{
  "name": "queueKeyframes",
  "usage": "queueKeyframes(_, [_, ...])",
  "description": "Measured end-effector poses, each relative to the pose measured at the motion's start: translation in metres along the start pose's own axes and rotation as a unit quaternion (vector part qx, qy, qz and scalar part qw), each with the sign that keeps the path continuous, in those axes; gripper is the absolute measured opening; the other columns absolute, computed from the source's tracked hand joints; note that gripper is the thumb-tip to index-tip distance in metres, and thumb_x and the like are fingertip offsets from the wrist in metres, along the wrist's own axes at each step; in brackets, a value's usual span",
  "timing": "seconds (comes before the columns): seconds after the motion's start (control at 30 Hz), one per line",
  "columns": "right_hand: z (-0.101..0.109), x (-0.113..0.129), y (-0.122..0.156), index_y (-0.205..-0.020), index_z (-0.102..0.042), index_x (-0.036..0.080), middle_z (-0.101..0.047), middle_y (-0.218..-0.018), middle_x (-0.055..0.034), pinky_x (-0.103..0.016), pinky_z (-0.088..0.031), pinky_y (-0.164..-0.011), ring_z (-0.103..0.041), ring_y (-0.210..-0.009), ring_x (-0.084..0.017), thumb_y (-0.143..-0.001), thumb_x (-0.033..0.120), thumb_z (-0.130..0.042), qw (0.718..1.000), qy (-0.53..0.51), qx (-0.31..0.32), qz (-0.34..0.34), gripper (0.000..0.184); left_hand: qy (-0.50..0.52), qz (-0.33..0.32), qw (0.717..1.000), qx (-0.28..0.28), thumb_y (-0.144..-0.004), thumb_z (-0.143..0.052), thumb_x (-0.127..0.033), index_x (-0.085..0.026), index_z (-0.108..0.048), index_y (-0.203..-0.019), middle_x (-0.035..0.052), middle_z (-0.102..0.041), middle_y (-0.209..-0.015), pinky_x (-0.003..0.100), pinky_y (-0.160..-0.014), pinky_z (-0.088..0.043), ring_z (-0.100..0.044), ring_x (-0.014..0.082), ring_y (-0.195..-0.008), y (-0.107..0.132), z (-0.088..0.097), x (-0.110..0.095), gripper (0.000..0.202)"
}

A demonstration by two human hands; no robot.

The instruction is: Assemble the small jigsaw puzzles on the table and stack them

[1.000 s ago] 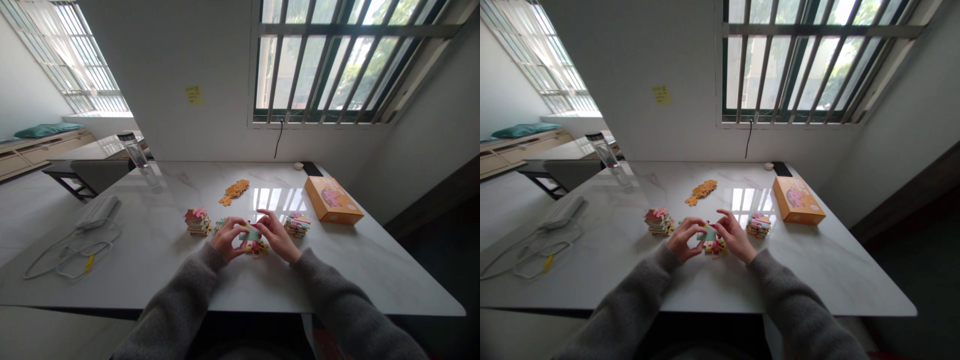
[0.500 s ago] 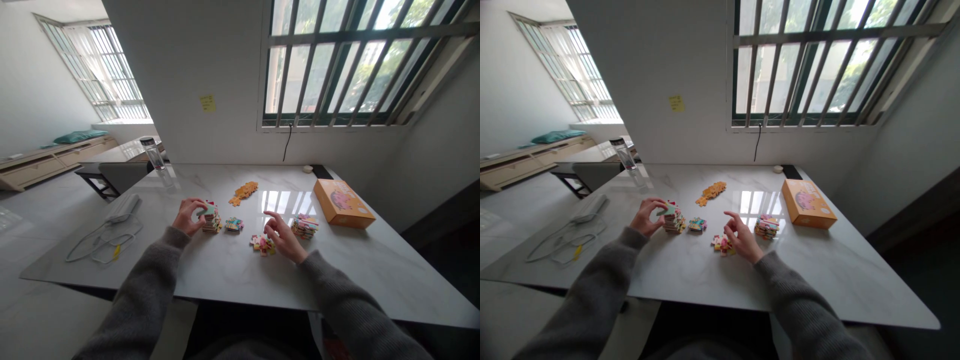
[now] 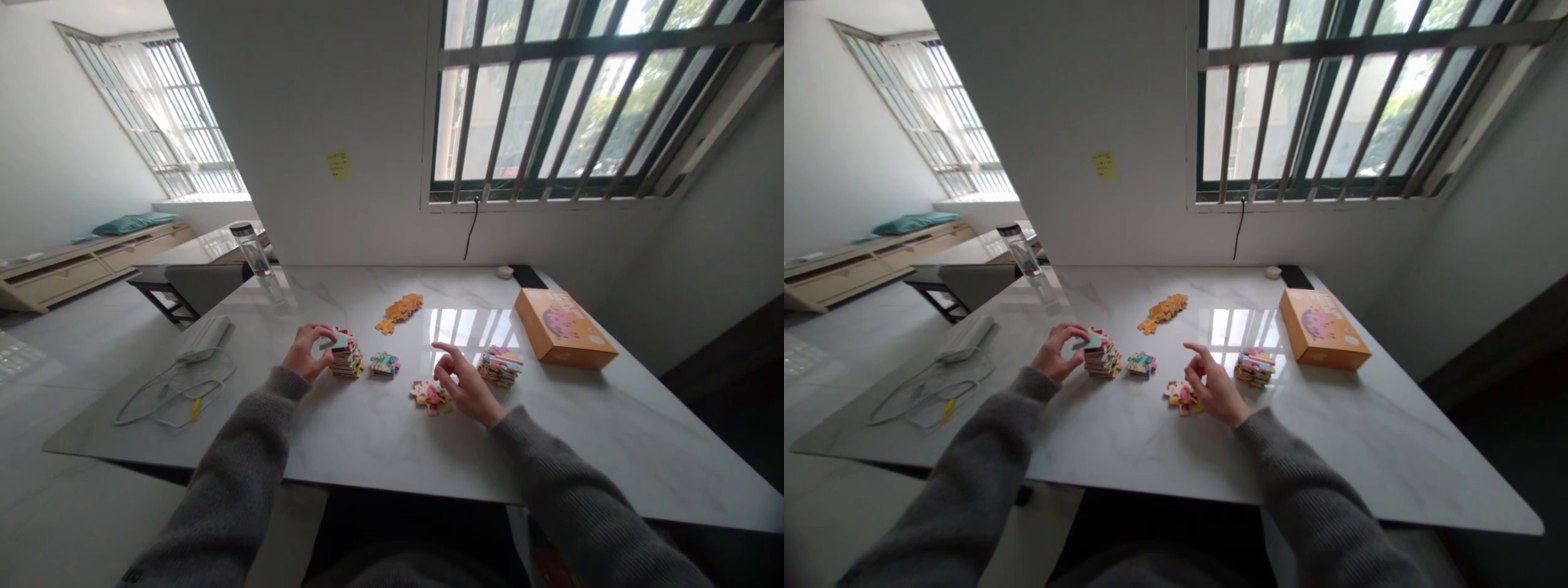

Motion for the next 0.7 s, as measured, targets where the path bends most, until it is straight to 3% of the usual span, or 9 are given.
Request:
queueKeyframes(0.23, [0.0,0.003,0.0,-0.139,-0.04,0.022,-0.053,-0.076,0.0029,-0.028,-0.046,-0.065,-0.052,-0.067,-0.015,-0.099,0.028,-0.046,1.0,0.013,0.001,-0.001,0.041,-0.005,-0.016,0.999,0.035,-0.075,-0.055,-0.014,-0.02,-0.063,-0.09,0.0075,-0.062,-0.105,0.044,-0.095,-0.048,-0.056,0.0258,-0.103,0.003,-0.015,0.005,0.018])
queueKeyframes(0.37, [0.0,0.002,0.001,-0.137,-0.042,0.022,-0.053,-0.075,0.003,-0.027,-0.045,-0.064,-0.052,-0.066,-0.014,-0.098,0.027,-0.046,0.999,0.034,0.012,0.002,0.039,-0.015,-0.02,1.0,0.009,-0.076,-0.054,-0.015,-0.019,-0.062,-0.094,0.0096,-0.061,-0.111,0.048,-0.096,-0.047,-0.054,0.0276,-0.107,0.004,-0.007,-0.006,0.02])
queueKeyframes(0.53, [0.0,-0.001,0.001,-0.134,-0.045,0.022,-0.055,-0.077,0.0019,-0.028,-0.046,-0.066,-0.052,-0.066,-0.014,-0.098,0.024,-0.045,0.998,0.059,0.022,0.011,0.037,-0.003,-0.063,0.993,-0.098,-0.08,-0.053,-0.012,-0.02,-0.06,-0.09,0.0076,-0.064,-0.1,0.044,-0.092,-0.047,-0.056,0.025,-0.099,0.0,0.007,-0.065,0.014])
queueKeyframes(0.6, [0.001,-0.002,0.0,-0.135,-0.045,0.022,-0.056,-0.079,0.0013,-0.028,-0.046,-0.068,-0.052,-0.067,-0.014,-0.098,0.024,-0.043,0.998,0.059,0.017,0.006,0.037,0.034,-0.11,0.991,-0.065,-0.081,-0.053,-0.011,-0.021,-0.059,-0.087,0.0055,-0.065,-0.092,0.041,-0.089,-0.048,-0.058,0.0229,-0.092,0.001,-0.011,-0.099,0.013])
queueKeyframes(0.7, [0.004,-0.003,0.0,-0.136,-0.044,0.022,-0.056,-0.079,0.0009,-0.029,-0.046,-0.069,-0.052,-0.067,-0.014,-0.1,0.025,-0.04,0.999,0.052,0.001,-0.004,0.036,0.037,-0.163,0.984,0.065,-0.082,-0.057,-0.013,-0.022,-0.061,-0.094,0.0047,-0.067,-0.094,0.039,-0.088,-0.048,-0.059,0.0226,-0.094,0.01,-0.061,-0.139,0.015])
Point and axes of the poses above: each hand's wrist, its own y-axis away from the middle knuckle, its own z-axis out of the back of the hand, x = y × z, the point moved 6 cm from there along -y, towards the middle knuckle
